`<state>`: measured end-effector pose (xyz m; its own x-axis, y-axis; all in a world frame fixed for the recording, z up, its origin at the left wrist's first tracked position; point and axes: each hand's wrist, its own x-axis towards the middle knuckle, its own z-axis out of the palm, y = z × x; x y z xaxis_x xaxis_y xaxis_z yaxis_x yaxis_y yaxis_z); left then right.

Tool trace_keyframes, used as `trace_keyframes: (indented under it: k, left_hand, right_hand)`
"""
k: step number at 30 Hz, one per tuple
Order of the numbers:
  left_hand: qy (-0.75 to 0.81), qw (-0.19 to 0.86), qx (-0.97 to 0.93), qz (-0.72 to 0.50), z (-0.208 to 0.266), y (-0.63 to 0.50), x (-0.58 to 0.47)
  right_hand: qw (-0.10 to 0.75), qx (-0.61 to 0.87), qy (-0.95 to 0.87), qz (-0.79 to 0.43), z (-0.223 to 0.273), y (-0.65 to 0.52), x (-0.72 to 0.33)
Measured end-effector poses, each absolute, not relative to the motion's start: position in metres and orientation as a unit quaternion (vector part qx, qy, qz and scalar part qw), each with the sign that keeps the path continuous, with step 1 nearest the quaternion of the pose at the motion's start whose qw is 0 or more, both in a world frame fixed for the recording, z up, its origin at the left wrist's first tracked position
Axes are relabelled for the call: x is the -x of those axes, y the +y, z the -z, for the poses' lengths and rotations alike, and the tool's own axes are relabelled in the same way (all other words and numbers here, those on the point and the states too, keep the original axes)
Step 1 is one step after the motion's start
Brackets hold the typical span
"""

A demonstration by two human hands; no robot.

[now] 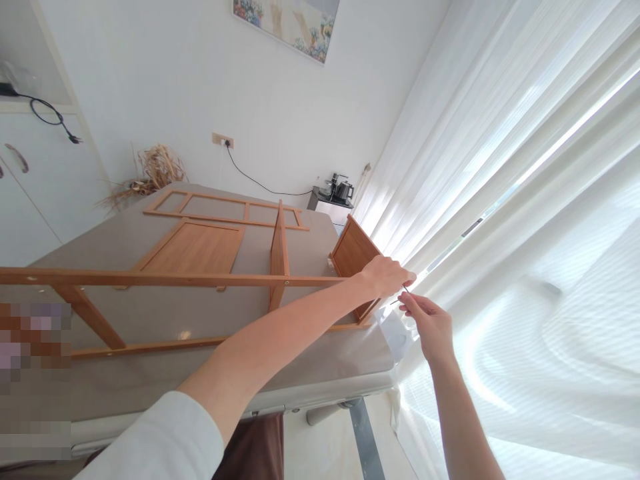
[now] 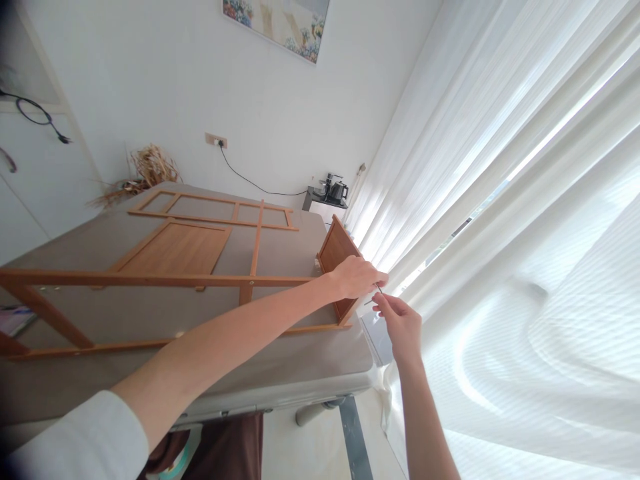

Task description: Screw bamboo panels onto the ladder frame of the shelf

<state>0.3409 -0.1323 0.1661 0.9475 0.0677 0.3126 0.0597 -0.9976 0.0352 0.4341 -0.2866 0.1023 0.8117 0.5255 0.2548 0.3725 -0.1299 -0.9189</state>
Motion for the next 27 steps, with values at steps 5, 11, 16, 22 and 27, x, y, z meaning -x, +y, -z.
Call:
trace_keyframes:
  k: [5,11,16,22,27]
  left_hand:
    - [0.033,0.015,-0.986,-0.164,-0.163,-0.131,-0.343]
    - [0.024,0.023,-0.985,-0.170,-0.163,-0.130,-0.343]
    - [0.025,0.019,-0.985,-0.172,-0.161,-0.130,-0.344]
    - [0.029,0.013,-0.985,-0.170,-0.161,-0.132,-0.344]
    - [0.037,0.022,-0.984,-0.176,-0.162,-0.134,-0.343]
  right_hand:
    - [0.624,0.719,-0.289,-0.101,-0.096,-0.283,-0.439]
    - [0.631,0.700,-0.305,-0.139,-0.093,-0.283,-0.442]
    - [0.639,0.690,-0.298,-0.164,-0.093,-0.282,-0.442]
    - [0.586,0.744,-0.318,-0.056,-0.098,-0.285,-0.435]
    - [0.539,0.769,-0.343,-0.003,-0.103,-0.289,-0.428]
